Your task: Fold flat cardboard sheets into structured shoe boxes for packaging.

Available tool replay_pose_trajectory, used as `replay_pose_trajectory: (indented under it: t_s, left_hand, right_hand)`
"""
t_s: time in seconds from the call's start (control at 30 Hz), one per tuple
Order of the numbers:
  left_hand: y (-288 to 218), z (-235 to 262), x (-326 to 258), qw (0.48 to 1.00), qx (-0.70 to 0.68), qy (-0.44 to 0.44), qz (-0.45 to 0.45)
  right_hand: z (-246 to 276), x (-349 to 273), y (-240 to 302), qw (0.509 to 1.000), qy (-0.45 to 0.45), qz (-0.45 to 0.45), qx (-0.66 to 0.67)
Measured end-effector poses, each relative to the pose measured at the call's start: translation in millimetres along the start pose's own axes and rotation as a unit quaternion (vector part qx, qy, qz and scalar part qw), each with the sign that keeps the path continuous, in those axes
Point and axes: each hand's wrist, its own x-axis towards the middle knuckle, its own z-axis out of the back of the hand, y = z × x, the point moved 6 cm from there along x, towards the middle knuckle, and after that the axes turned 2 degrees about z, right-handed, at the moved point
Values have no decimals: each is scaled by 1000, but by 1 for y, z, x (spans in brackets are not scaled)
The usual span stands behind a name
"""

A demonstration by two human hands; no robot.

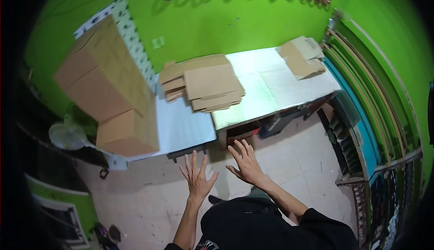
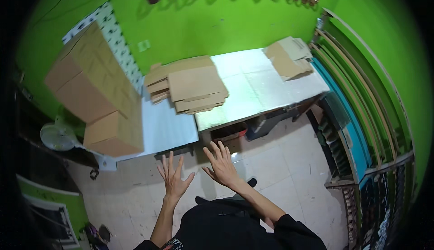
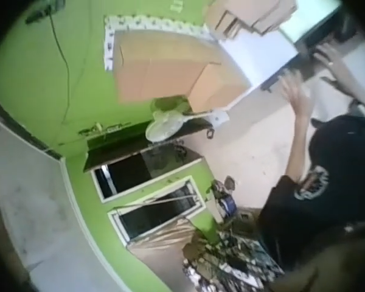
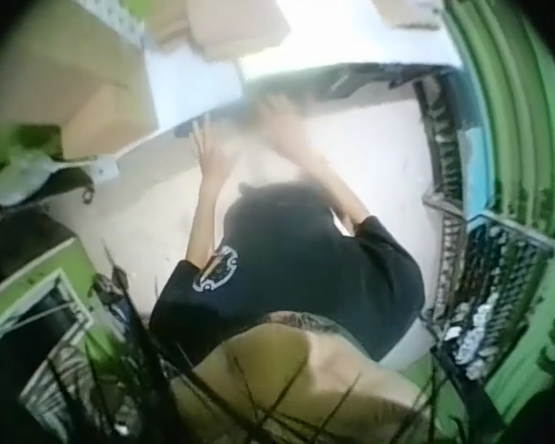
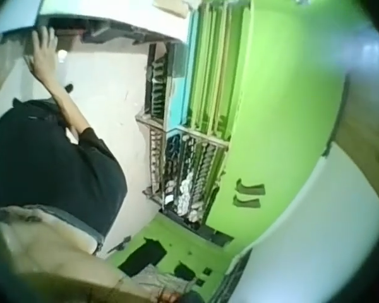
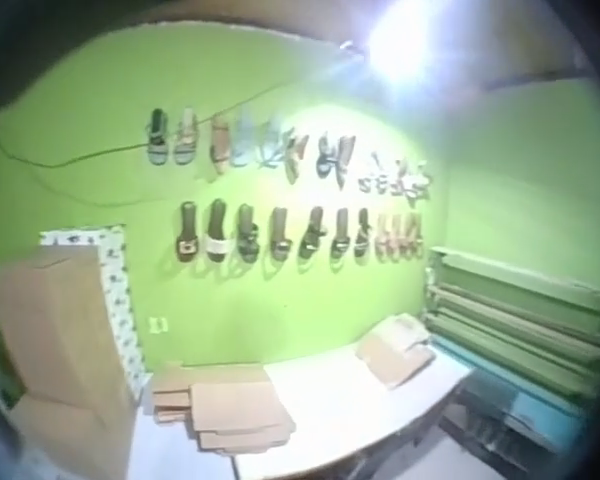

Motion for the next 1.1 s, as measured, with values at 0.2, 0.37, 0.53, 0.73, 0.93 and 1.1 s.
replay_pose_trajectory:
  t_s: [0.2, 0.37, 0.53, 0.73, 0.93, 1.1]
  left_hand:
    - [-135, -74, 63, 996, -18, 32, -77]
    - [-221, -132, 93, 994, -43, 55, -80]
    - [-279, -173, 130, 992, -62, 69, -82]
    - [-317, -236, 209, 986, -61, 109, -106]
    - [-379, -292, 311, 975, -80, 102, -180]
    - [-427, -335, 392, 961, -77, 115, -240]
  right_hand:
    - [68, -47, -125, 997, -24, -53, -42]
    - [107, -72, -223, 994, -19, -94, -49]
    - [135, -75, -307, 992, -5, -114, -55]
    - [171, -56, -403, 987, -13, -156, -45]
    - [215, -33, -506, 973, -23, -210, -95]
    - [236, 6, -576, 966, -21, -240, -96]
